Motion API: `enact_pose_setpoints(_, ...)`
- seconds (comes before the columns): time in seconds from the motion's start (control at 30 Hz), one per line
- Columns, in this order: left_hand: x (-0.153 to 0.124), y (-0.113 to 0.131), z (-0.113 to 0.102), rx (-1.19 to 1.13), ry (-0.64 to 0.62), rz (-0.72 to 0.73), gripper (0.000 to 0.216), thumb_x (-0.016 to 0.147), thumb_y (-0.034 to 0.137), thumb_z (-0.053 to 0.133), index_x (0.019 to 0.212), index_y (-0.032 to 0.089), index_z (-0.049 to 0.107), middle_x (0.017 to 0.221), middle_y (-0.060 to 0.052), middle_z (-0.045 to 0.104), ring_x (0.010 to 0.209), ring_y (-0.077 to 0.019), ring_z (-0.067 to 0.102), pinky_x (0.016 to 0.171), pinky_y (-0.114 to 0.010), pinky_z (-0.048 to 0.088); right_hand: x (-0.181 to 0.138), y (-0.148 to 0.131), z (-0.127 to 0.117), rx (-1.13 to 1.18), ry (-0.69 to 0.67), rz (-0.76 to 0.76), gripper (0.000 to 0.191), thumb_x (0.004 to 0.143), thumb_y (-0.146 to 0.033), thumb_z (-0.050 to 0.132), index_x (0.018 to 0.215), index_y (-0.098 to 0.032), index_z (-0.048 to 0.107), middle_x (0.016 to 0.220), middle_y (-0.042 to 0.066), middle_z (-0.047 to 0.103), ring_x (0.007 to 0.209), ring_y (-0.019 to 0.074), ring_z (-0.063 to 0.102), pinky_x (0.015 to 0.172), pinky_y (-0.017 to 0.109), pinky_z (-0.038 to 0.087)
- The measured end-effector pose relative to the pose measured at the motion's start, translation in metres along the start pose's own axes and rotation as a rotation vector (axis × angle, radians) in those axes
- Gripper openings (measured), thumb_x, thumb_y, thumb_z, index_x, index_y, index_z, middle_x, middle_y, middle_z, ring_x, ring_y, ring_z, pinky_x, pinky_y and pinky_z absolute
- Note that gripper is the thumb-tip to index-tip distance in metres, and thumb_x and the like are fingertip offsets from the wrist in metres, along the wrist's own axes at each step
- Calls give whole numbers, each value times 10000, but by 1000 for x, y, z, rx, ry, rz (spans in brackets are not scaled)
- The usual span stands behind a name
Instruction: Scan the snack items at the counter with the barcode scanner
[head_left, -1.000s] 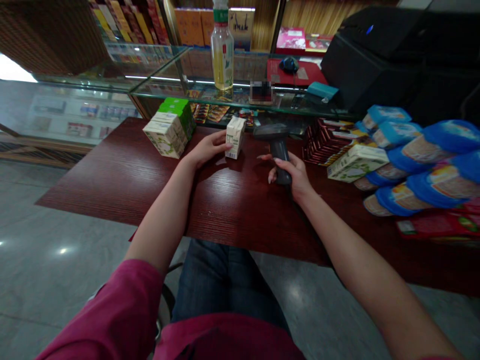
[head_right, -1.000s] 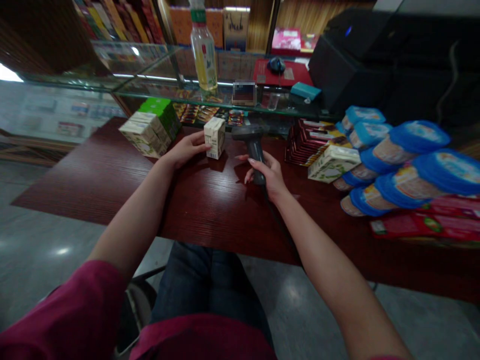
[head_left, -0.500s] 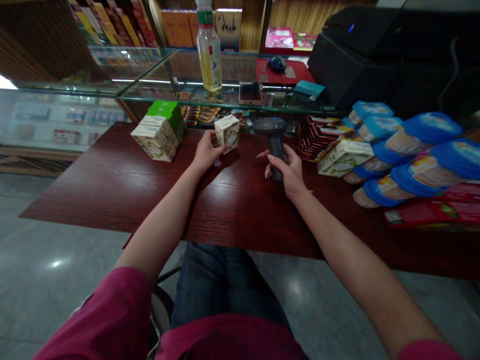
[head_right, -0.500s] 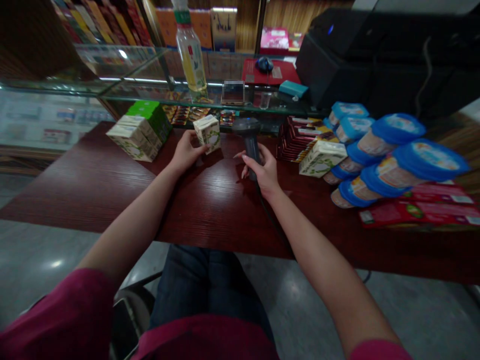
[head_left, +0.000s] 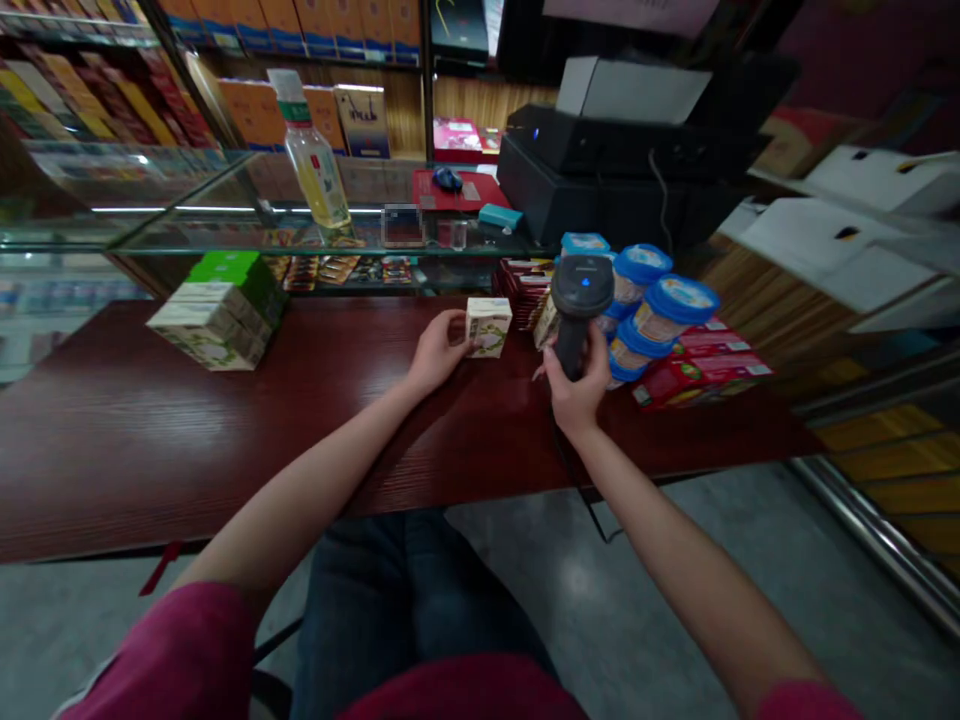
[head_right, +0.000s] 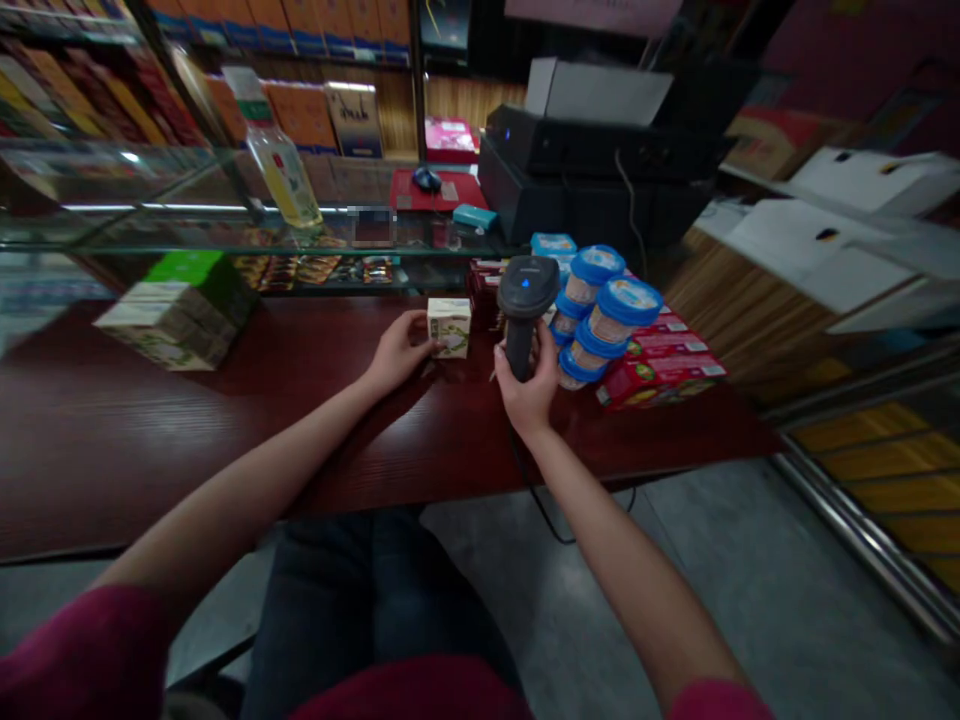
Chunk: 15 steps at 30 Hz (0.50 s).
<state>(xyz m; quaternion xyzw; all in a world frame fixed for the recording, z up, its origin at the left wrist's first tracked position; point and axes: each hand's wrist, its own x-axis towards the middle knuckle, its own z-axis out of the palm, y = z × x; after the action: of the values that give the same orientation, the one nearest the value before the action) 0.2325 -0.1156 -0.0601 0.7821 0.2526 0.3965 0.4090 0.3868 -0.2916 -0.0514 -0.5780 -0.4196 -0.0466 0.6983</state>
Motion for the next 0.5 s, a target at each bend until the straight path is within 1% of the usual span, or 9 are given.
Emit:
enact_pose_setpoints(0.1, 8, 15, 36, -52, 53, -67, 367, 815, 92, 858, 1098, 179, 640, 1167, -111, 782, 1084, -235, 762, 984, -386, 609, -3, 6, -17, -17, 74, 13, 706, 904, -515, 759, 1514, -238, 533, 1126, 132, 761, 931, 315, 809, 836, 555, 715)
enact_pose_setpoints(0.2, 12, 32, 55, 70, 62, -69, 314, 850, 102, 853, 1067, 191, 645, 1175, -99, 784, 1079, -229, 758, 982, -364, 590, 0, 10, -20, -12, 124, 52, 664, 914, -504, 735, 1487, -230, 543, 1067, 107, 760, 763, 262, 777, 695, 487, 709)
enact_pose_setpoints(0.27, 11, 41, 60, 217, 45, -55, 288, 889, 151, 846, 1095, 204, 652, 1197, -99, 781, 1089, -244, 753, 963, -363, 579, 3, 12, -17, 1, 150, 66, 649, 914, -511, 725, 1470, -227, 547, 1056, 99, 758, 650, 223, 725, 607, 452, 683)
enact_pose_setpoints(0.33, 11, 49, 61, 382, 10, -48, 233, 942, 228, 820, 1109, 205, 658, 1197, -114, 781, 1089, -272, 750, 929, -373, 567, 6, 12, -15, 8, 152, 72, 645, 916, -522, 718, 1464, -230, 544, 1059, 96, 757, 603, 204, 692, 581, 442, 668)
enact_pose_setpoints(0.4, 11, 52, 61, 511, -31, -44, 172, 994, 301, 774, 1083, 201, 667, 1164, -131, 784, 1075, -295, 749, 894, -378, 553, 6, 9, -14, 9, 128, 78, 645, 921, -540, 715, 1466, -245, 537, 1054, 89, 755, 592, 197, 678, 577, 437, 662)
enact_pose_setpoints(0.5, 10, 52, 57, 601, -72, -15, 176, 1010, 367, 756, 1023, 210, 676, 1125, -143, 785, 1057, -310, 745, 851, -375, 536, 6, -1, -15, 44, 63, 102, 613, 906, -558, 754, 1418, -276, 568, 1044, 87, 751, 645, 218, 699, 590, 440, 665)
